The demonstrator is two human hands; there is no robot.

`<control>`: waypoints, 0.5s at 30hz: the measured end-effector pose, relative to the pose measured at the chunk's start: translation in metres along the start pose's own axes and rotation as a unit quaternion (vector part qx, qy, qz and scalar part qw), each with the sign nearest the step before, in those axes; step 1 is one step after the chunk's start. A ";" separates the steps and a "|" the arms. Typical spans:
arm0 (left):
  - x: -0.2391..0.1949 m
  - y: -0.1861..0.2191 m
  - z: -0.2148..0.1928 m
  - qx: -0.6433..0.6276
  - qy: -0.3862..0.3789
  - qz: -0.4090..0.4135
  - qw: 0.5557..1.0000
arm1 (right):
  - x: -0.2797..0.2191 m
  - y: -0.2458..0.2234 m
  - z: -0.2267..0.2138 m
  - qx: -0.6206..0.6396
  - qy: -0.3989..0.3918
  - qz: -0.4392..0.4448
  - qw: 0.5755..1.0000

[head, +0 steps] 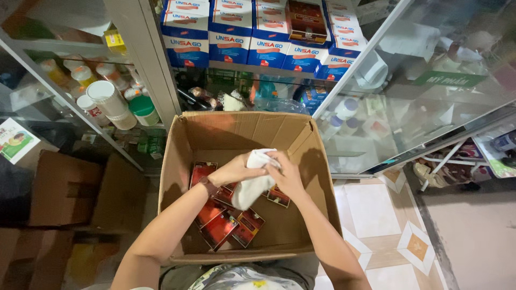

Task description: The person wipes the surfaces of small red boxes with a white cloth and places them on a glass shelf. The person repeats this process for multiple boxes taken from a cardboard box.

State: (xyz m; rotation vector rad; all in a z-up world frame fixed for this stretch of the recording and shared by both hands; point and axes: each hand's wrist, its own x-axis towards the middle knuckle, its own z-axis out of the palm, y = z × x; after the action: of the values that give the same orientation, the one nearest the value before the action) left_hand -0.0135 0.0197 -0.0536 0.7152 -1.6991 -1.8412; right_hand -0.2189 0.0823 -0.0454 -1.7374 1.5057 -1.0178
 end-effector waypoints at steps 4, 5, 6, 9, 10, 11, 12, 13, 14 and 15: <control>0.003 -0.010 -0.004 -0.163 0.081 -0.031 0.983 | 0.004 -0.003 -0.007 0.137 0.092 0.013 0.986; 0.004 -0.011 -0.004 -0.169 0.105 -0.026 0.980 | 0.002 -0.005 -0.006 0.087 0.098 -0.025 0.991; 0.004 -0.012 -0.004 -0.174 0.129 -0.021 0.976 | 0.000 -0.006 -0.005 0.037 0.103 -0.063 0.992; 0.004 -0.014 -0.001 -0.202 0.139 -0.030 0.969 | -0.005 -0.004 0.007 0.000 0.058 -0.112 0.992; 0.004 -0.014 0.000 -0.214 0.131 -0.037 0.967 | -0.006 0.000 0.012 0.007 0.033 -0.116 0.993; 0.004 -0.015 0.001 -0.234 0.109 -0.053 0.965 | -0.004 0.004 0.017 0.120 0.027 -0.030 0.992; 0.004 -0.015 0.002 -0.255 0.086 -0.070 0.961 | -0.001 0.010 0.022 0.231 0.021 0.058 0.971; 0.003 -0.015 0.001 -0.275 0.064 -0.088 0.955 | 0.001 0.017 0.026 0.337 0.013 0.144 0.930; 0.004 -0.015 0.001 -0.273 0.049 -0.092 0.956 | 0.002 0.023 0.027 0.372 0.004 0.151 0.916; 0.004 -0.014 0.001 -0.272 0.034 -0.096 0.957 | 0.001 0.030 0.025 0.406 -0.006 0.158 0.900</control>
State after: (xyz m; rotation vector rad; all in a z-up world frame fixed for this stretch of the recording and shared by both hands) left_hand -0.0177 0.0182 -0.0676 0.7102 -1.0237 -2.2487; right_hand -0.2127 0.0757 -0.0831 -0.8741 1.0583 -1.2142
